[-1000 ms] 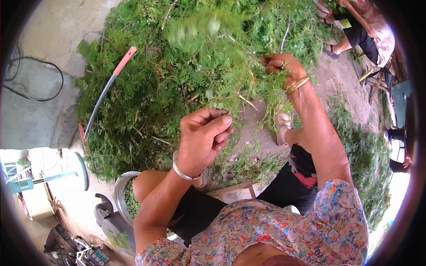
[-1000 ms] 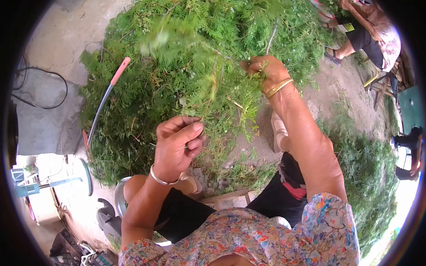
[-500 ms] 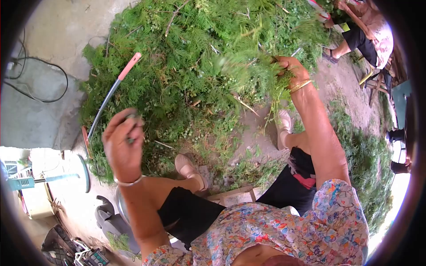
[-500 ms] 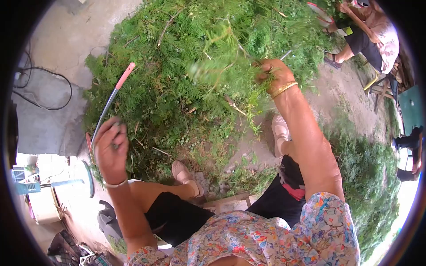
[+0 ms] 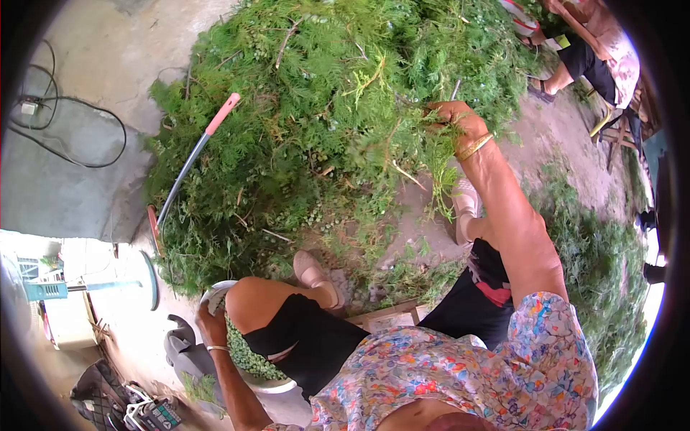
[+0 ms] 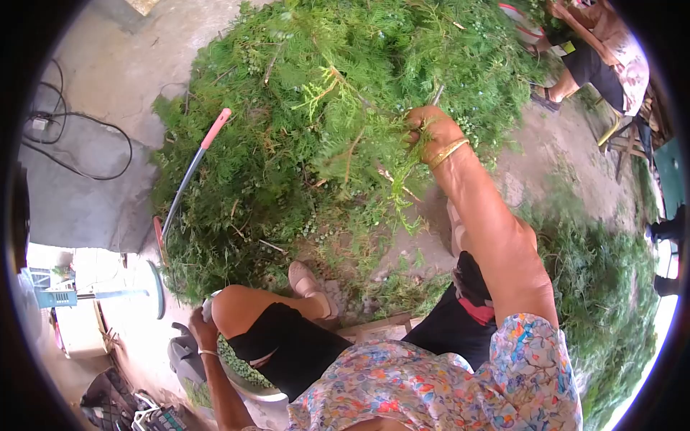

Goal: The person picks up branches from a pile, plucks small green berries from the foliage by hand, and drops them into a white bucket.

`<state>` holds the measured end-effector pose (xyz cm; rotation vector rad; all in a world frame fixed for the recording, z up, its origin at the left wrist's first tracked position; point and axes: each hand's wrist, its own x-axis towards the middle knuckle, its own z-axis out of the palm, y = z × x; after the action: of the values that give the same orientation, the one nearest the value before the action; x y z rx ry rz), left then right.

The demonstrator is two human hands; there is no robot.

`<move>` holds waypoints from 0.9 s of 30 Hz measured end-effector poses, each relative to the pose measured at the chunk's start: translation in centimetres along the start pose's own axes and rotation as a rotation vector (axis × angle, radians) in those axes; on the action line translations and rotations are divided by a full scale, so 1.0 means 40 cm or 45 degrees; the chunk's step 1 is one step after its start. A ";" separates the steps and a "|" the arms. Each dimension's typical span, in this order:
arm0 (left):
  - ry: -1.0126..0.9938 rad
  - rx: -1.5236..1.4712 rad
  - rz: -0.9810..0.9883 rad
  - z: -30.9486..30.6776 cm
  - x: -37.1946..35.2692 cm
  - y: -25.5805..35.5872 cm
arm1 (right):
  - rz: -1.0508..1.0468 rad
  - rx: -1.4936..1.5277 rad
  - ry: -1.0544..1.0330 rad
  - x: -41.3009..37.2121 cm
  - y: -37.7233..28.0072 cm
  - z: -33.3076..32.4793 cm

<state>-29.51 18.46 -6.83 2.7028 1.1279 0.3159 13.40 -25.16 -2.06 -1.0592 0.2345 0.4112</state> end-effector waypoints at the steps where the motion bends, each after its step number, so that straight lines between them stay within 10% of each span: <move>1: -0.165 0.009 -0.214 -0.034 0.043 0.042 | -0.013 0.013 -0.104 0.007 0.007 -0.007; 3: 0.086 -0.554 -0.054 -0.063 0.088 0.174 | -0.077 0.012 -0.025 0.023 0.032 -0.005; 11: -0.545 -1.271 0.622 -0.083 0.184 0.804 | 0.007 -0.106 0.128 -0.017 0.011 0.054; 15: -0.566 -1.710 0.707 -0.006 0.186 0.894 | 0.049 -0.048 0.250 -0.032 0.002 0.084; 27: -0.421 -1.257 0.886 0.066 0.135 0.921 | 0.092 0.022 0.127 0.044 0.071 -0.006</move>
<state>-0.24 -3.37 0.87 1.9980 -0.1271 0.3664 13.75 -23.79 -5.11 -1.0574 0.3653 0.4212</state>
